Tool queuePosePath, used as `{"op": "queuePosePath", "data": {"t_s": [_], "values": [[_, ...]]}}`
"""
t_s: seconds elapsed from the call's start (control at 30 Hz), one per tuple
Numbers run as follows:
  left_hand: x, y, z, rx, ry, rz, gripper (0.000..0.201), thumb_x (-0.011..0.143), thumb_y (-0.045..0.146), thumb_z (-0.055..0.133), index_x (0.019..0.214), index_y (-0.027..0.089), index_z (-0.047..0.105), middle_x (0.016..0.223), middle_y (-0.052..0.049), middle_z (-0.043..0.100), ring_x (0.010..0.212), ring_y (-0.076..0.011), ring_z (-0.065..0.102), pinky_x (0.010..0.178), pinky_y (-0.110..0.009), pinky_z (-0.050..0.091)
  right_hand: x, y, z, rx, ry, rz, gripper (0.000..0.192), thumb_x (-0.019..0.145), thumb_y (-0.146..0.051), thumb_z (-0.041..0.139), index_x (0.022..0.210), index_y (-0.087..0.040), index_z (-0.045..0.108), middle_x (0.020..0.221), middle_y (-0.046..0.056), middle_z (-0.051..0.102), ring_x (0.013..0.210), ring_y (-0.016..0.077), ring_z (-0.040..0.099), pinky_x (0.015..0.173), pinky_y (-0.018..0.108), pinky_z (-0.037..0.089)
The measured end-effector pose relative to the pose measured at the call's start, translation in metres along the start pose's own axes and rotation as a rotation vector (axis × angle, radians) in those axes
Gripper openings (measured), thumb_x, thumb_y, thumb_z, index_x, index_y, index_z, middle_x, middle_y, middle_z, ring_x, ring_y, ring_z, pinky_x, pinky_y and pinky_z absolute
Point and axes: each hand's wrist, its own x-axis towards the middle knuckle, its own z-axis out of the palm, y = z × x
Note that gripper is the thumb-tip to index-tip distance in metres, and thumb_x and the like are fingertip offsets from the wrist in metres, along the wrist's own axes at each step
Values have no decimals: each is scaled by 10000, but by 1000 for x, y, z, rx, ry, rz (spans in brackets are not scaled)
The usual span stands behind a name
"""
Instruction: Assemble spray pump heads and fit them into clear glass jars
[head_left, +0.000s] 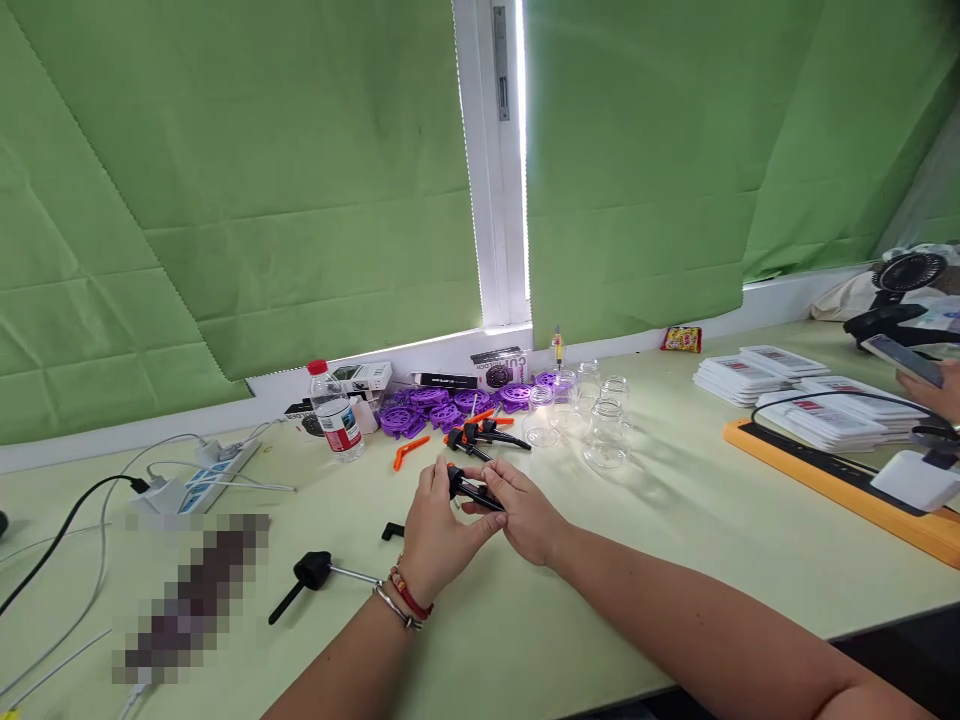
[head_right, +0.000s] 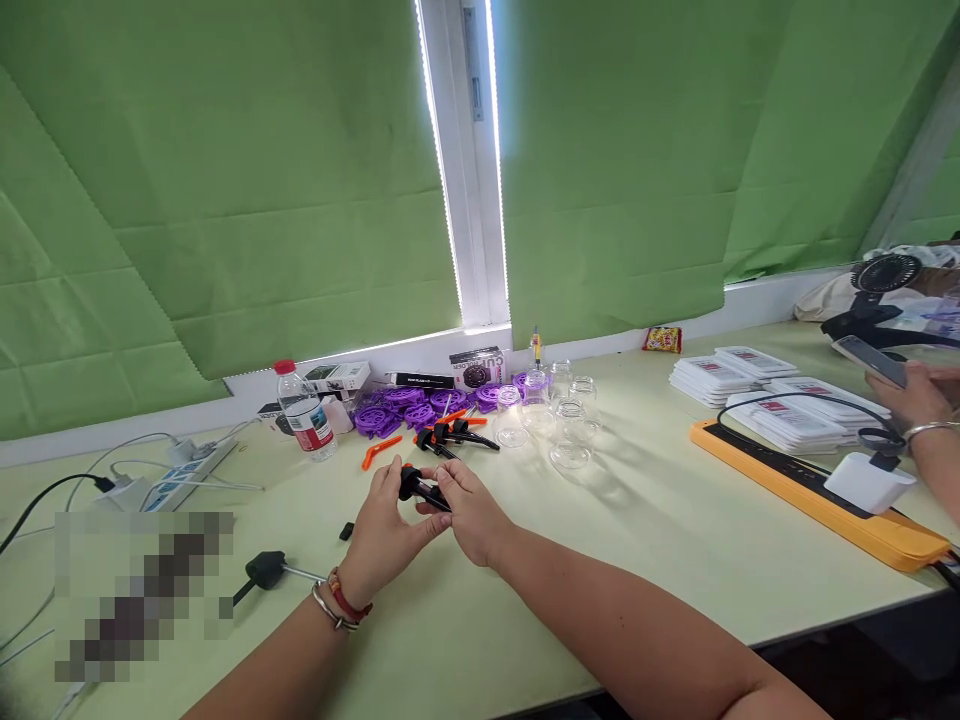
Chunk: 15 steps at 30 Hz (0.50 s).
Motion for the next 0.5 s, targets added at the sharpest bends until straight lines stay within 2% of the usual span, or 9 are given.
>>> {"op": "queuePosePath", "data": {"t_s": [0.13, 0.27, 0.4, 0.5], "values": [[-2, -1, 4, 83, -16, 19, 908, 630, 583, 639, 1353, 142, 309, 1257, -183, 449, 1156, -342, 464, 894, -457, 429, 3, 6, -2, 51, 56, -10, 329, 744, -486, 641, 887, -196, 581, 1149, 52, 592, 866, 164, 603, 785, 328, 453], [-4, -4, 7, 131, -25, 76, 792, 687, 566, 600, 1324, 165, 353, 1296, -182, 456, 1218, -355, 414, 959, -502, 371, 5, 10, 0, 38, 114, -64, 317, 740, -467, 650, 868, -178, 615, 1078, 60, 636, 1067, 197, 537, 942, 345, 370], [-6, -2, 9, 123, -57, 109, 662, 718, 514, 582, 1270, 187, 421, 1178, -154, 554, 1131, -338, 490, 921, -494, 400, 3, 10, 4, 102, 98, -103, 322, 716, -461, 677, 855, -178, 616, 1073, 60, 643, 1105, 210, 531, 985, 361, 342], [-7, -1, 9, 131, -56, 144, 632, 719, 472, 582, 1264, 190, 429, 1186, -148, 548, 1123, -329, 494, 930, -484, 396, 2, 10, 6, 121, 97, -119, 322, 714, -459, 681, 851, -177, 608, 1054, 59, 646, 1109, 208, 530, 992, 358, 342]]}}
